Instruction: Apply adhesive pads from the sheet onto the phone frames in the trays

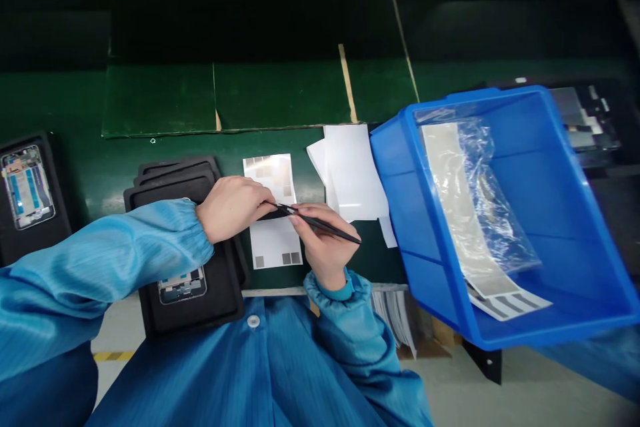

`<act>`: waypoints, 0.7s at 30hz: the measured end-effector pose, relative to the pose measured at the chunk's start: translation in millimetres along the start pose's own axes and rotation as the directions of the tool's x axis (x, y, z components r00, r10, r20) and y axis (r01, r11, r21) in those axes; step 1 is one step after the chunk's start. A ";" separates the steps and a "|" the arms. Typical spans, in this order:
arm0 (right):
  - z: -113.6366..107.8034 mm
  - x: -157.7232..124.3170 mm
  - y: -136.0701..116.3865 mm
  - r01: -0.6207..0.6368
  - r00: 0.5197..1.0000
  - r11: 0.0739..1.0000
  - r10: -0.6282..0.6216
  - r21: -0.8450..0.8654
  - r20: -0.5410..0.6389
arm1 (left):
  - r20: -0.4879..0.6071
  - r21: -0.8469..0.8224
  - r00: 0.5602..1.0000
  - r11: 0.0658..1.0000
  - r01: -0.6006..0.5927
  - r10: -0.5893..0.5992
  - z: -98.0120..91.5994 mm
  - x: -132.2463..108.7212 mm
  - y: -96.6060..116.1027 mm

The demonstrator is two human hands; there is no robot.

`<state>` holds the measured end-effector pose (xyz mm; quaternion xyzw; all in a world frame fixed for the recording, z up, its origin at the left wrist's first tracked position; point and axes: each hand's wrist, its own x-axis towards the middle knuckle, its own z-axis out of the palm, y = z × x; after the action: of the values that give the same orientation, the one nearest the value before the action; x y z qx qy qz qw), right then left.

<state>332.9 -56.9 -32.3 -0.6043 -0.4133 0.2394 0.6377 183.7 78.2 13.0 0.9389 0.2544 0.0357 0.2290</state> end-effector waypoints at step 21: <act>19.3 4.1 -25.7 -0.159 0.976 0.987 0.158 0.006 -0.153 | -0.015 0.239 0.994 0.965 0.105 -0.104 -47.1 -34.2 7.9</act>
<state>314.4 -46.5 -7.8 -0.6539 -0.3147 0.2410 0.6445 149.0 74.7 60.3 0.9449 0.3062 -0.0064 0.1154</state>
